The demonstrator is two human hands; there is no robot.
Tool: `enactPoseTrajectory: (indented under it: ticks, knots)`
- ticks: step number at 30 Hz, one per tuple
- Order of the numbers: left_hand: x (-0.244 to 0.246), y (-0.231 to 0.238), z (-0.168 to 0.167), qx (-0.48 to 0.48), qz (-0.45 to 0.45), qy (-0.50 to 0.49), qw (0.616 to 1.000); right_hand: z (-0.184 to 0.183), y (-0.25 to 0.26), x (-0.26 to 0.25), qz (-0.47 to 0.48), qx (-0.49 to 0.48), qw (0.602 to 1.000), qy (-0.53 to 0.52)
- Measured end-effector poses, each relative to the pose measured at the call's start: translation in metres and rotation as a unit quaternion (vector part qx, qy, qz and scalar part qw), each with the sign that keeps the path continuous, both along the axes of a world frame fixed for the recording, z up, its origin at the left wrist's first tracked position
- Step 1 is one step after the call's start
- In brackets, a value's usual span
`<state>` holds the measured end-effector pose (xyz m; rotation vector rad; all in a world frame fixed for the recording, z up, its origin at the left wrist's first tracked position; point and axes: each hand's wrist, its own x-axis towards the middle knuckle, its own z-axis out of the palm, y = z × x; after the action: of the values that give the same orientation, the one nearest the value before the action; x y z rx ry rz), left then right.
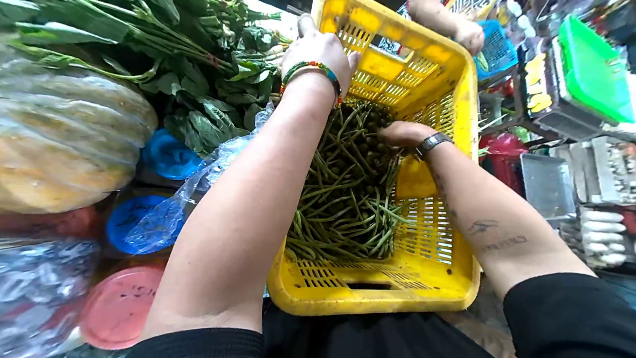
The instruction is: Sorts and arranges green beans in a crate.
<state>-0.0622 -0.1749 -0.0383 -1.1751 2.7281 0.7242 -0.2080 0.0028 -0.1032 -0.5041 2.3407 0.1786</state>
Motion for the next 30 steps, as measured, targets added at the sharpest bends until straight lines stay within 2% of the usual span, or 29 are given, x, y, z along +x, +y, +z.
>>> enactPoseTrajectory:
  ticks: [3, 7, 9, 13, 15, 17, 20, 22, 25, 30]
  knots:
    - [0.001, 0.0, 0.0, 0.0, 0.001, 0.007, 1.0, 0.001, -0.005, 0.01, 0.002, -0.075, 0.997, -0.003]
    - [0.002, 0.002, 0.003, 0.0, 0.004, 0.008, 1.0, -0.036, -0.004, 0.055, 0.117, -0.022, 0.99, 0.08]
    - [0.002, 0.003, 0.004, 0.0, 0.004, 0.008, 1.0, -0.044, -0.002, 0.061, 0.154, -0.023, 0.98, 0.121]
    - [0.003, 0.001, 0.001, 0.009, 0.008, 0.011, 1.0, -0.004, -0.016, 0.036, 0.247, -0.01, 0.963, 0.111]
    - [0.003, -0.001, 0.001, 0.012, 0.007, 0.013, 1.0, 0.017, -0.03, 0.014, 0.317, -0.015, 0.939, 0.135]
    - [0.004, 0.0, 0.002, 0.007, 0.0, 0.013, 1.0, 0.017, -0.043, -0.012, 0.39, -0.034, 0.906, 0.161]
    - [0.004, 0.002, 0.003, 0.0, -0.002, 0.002, 1.0, -0.016, -0.058, -0.046, 0.51, -0.079, 0.842, 0.155]
    - [0.004, 0.003, 0.003, -0.008, -0.001, -0.006, 1.0, -0.037, -0.065, -0.049, 0.584, -0.049, 0.801, 0.124]
    - [0.003, 0.002, 0.001, -0.017, -0.001, -0.015, 1.0, -0.061, -0.071, -0.052, 0.666, -0.078, 0.737, 0.088]
    - [0.002, 0.0, -0.001, -0.014, -0.002, -0.021, 1.0, -0.082, -0.071, -0.066, 0.679, -0.089, 0.725, 0.073]
